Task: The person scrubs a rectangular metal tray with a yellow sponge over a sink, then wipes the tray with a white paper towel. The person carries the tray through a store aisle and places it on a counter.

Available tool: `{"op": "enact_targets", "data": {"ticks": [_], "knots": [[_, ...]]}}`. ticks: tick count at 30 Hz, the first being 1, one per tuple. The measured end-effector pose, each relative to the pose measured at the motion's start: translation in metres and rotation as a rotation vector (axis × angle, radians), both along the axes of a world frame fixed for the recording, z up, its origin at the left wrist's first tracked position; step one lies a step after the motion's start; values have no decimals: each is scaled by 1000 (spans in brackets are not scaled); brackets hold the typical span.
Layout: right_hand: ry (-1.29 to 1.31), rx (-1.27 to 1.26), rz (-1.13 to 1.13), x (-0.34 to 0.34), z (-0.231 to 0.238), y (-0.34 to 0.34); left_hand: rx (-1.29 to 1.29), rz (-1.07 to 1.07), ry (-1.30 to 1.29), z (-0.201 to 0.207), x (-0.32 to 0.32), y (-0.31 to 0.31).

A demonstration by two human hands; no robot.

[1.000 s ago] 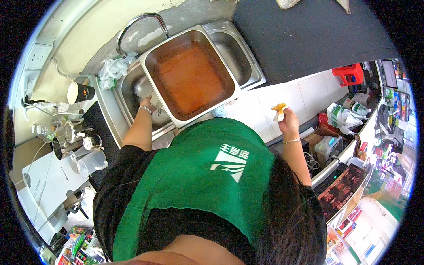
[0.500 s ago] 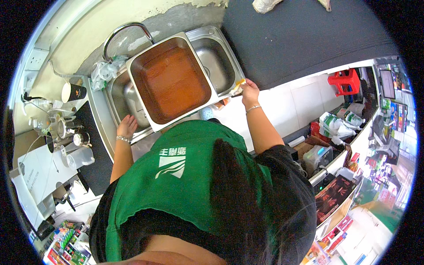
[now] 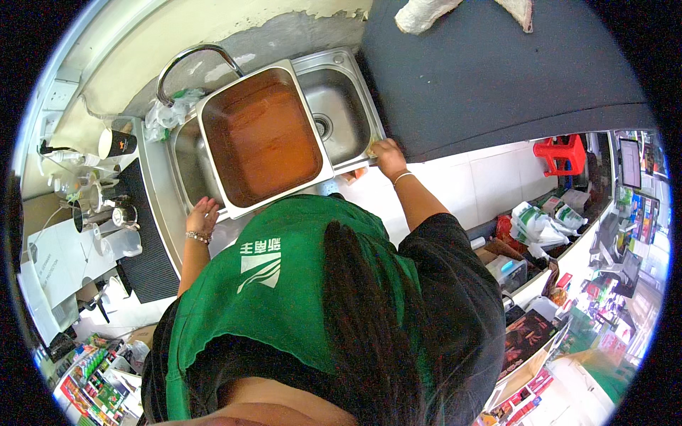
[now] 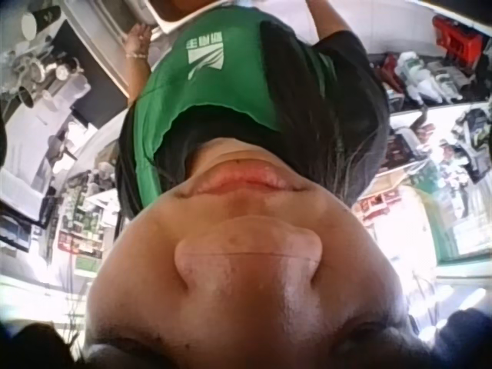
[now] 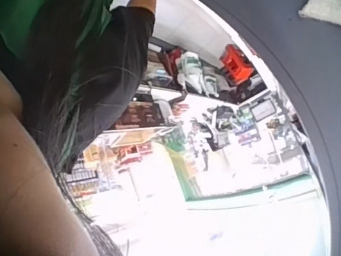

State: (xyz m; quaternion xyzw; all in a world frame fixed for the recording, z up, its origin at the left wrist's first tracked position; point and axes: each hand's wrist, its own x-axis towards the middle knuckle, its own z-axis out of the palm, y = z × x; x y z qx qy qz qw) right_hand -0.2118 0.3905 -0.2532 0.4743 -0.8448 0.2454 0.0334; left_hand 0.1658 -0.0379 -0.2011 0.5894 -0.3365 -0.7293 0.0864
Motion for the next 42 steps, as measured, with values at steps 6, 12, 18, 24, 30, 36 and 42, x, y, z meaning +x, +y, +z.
{"op": "enact_targets", "data": {"ticks": [6, 12, 18, 24, 30, 36, 42], "knots": [[5, 212, -154, 8, 7, -7, -10, -7, -13, 5, -24, 14], [-166, 305, -203, 0, 3, -1, -36, -48, 11, 7, -34, 13], [-273, 387, -237, -9, 9, -11, -54, -71, -3, 13, -41, 17], [-240, 328, -289, -8, -2, -12, -132, -88, 31, 11, -47, 15], [-235, 420, -279, -8, 6, -7, -543, -322, -190, 23, -56, 19], [-275, 551, -407, -9, 30, -22, -527, -196, -91, 52, -68, 30], [-369, 566, -378, -5, 24, -32, -510, -379, -204, 69, -69, 30]]}}
